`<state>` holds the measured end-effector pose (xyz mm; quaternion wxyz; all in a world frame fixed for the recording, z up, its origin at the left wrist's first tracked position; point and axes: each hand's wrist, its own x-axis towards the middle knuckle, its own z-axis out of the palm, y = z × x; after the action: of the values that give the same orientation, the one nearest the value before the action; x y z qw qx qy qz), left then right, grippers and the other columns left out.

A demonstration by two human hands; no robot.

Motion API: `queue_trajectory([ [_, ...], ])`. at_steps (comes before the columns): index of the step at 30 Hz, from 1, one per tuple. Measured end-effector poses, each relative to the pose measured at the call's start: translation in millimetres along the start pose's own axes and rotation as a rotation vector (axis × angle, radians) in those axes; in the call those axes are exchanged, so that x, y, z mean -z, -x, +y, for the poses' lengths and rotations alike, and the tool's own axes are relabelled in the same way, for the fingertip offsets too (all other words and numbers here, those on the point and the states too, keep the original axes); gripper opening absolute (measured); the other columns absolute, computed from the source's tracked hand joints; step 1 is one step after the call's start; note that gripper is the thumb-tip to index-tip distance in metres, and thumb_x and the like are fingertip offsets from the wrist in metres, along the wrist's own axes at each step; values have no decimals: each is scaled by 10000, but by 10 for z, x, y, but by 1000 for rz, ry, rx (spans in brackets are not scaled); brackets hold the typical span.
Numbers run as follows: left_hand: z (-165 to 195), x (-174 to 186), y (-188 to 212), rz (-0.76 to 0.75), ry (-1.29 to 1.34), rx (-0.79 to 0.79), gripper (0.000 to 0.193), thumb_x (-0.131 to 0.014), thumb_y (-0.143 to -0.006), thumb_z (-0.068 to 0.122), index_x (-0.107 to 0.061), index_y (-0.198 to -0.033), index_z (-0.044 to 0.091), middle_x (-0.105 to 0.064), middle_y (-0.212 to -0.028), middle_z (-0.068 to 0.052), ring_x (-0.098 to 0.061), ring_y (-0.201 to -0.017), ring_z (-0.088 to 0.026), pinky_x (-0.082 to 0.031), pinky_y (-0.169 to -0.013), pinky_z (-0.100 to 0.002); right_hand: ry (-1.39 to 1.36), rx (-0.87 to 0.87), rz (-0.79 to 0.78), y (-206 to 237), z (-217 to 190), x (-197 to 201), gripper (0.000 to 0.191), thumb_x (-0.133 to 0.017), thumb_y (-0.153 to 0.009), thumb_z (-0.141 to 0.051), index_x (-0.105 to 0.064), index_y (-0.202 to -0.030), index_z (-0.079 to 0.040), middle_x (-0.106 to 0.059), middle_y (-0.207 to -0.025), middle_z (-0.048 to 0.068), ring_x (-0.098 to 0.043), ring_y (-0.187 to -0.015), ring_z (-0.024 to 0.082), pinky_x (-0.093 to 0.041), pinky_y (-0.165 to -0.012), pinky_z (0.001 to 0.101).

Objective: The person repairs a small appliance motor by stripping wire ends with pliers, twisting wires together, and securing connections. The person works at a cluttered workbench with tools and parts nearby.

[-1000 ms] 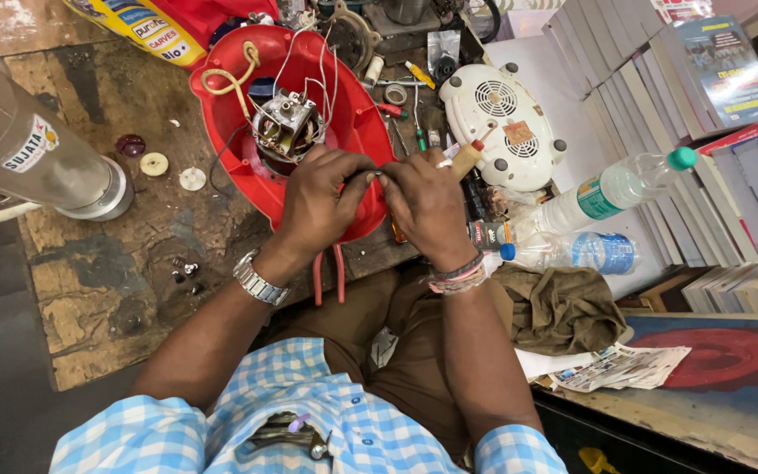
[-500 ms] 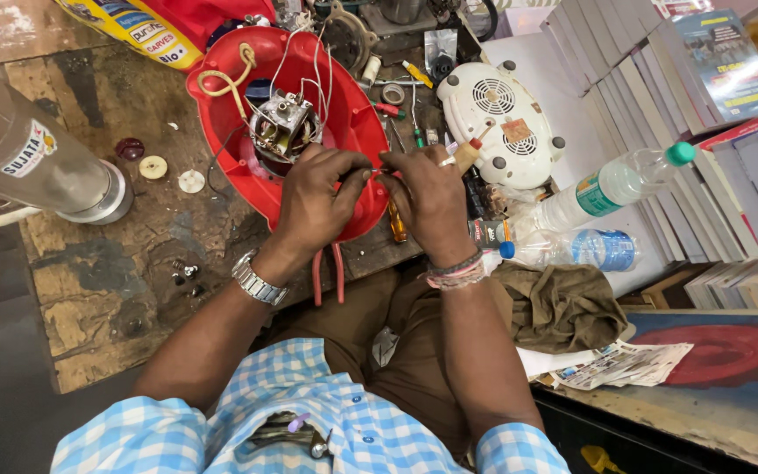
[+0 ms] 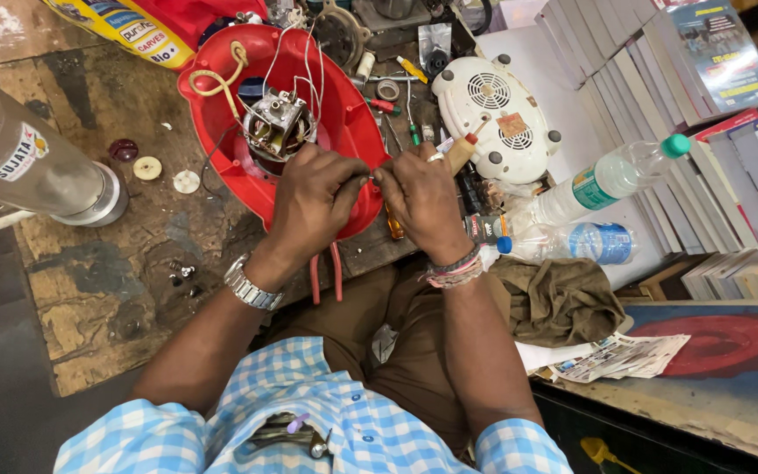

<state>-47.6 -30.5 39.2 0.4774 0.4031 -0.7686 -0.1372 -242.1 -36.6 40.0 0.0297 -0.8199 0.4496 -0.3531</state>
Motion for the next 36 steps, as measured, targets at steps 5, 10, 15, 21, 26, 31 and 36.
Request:
queue_trajectory([
  [5,34,77,31,-9,-25,-13,99,-762,-885,78,-741,-974,40,-698,-876,-94,-596,-864,-310,-472,-808,-438,98,-17,118,19,-23,-205,300,-760,-952,-180,-588,-742,-53,-570,-692,132,-564,-731,355,-410,-721,495],
  [10,21,185,101,-56,23,92,109,-748,-882,80,-756,-985,47,-729,-920,-113,-635,-912,-314,-494,-826,-421,-344,-129,49,-22,-23,-155,73,-657,-965,-48,-728,-968,-31,-691,-889,133,-662,-871,308,-517,-808,411],
  [15,-150,323,130,-14,461,504,134,-727,-936,96,-745,-1045,19,-749,-944,-66,-685,-873,-135,-546,-803,-288,-544,-357,144,-38,-39,-42,252,-675,-984,-162,-661,-1219,-72,-722,-942,83,-700,-862,238,-528,-802,356],
  [21,-214,373,330,138,437,506,106,-697,-972,42,-735,-1062,1,-772,-977,-37,-693,-872,-72,-558,-792,-237,-162,-97,80,-55,-54,-61,164,-759,-929,-62,-764,-1093,-70,-713,-977,99,-618,-953,305,-486,-833,421],
  [26,-181,343,390,199,302,436,79,-684,-931,10,-709,-1005,1,-753,-947,-45,-662,-800,-76,-527,-699,-234,-74,-5,-45,-57,-105,-120,141,-776,-892,-95,-784,-1032,-112,-710,-942,58,-601,-973,293,-443,-844,445],
  [31,-175,370,378,192,222,300,86,-642,-874,-40,-674,-950,-14,-730,-942,-84,-658,-769,-110,-494,-651,-252,-88,106,-127,-94,-149,-144,169,-765,-883,-112,-778,-1046,-154,-694,-1003,30,-597,-1043,285,-452,-929,423],
  [36,-173,342,392,230,196,217,95,-635,-884,-43,-662,-970,-14,-715,-971,-111,-698,-808,-160,-527,-671,-288,-14,282,-272,-272,-151,-222,227,-717,-844,-164,-809,-1045,-213,-672,-1051,34,-577,-1064,295,-430,-903,429],
])
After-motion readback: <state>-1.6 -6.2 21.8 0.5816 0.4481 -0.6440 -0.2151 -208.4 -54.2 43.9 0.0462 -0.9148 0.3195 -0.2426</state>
